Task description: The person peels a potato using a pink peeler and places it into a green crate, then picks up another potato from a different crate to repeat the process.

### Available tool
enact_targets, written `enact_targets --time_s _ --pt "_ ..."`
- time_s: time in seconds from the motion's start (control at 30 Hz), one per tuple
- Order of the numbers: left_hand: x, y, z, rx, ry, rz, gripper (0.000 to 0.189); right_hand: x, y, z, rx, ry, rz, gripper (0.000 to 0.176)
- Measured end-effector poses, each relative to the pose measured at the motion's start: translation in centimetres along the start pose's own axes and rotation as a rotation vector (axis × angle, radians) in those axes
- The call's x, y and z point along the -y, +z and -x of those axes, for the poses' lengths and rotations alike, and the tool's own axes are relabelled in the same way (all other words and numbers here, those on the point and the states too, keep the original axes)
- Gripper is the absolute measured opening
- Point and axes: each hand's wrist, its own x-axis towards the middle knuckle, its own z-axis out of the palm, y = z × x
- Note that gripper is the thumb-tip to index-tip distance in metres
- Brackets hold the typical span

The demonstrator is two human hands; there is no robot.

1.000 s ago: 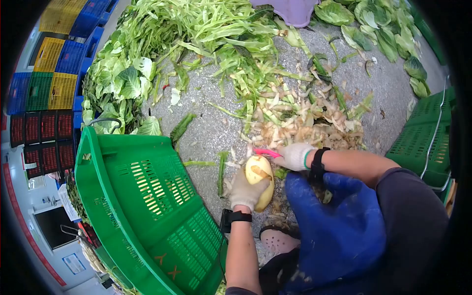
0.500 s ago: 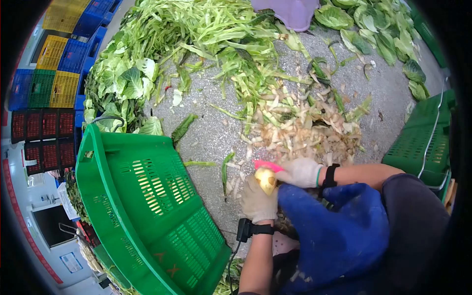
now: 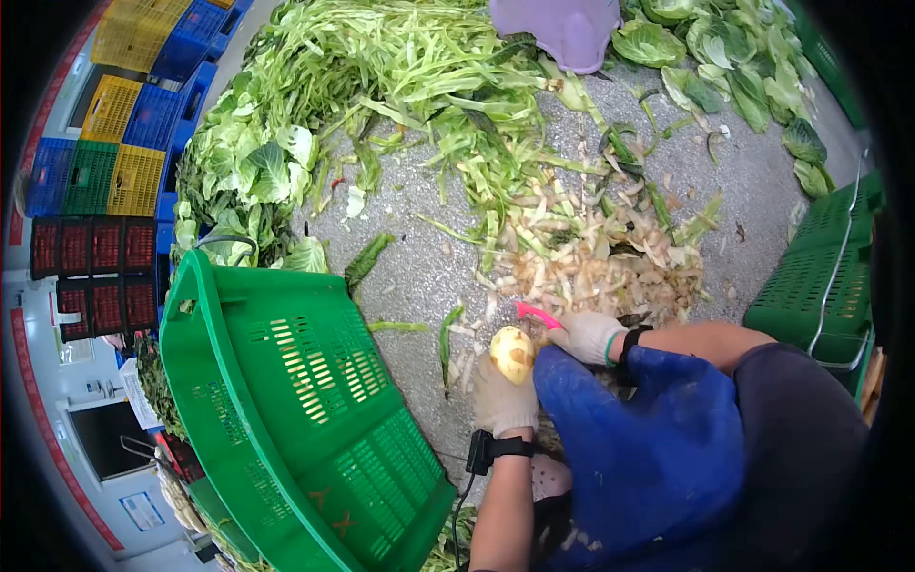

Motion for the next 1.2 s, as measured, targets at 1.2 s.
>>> enact_targets --time_s 1.2 --pt "-0.7 1.1 2.1 -0.338 0.271 -0.222 0.057 -1.7 -1.7 1.5 0.102 0.049 0.198 0.048"
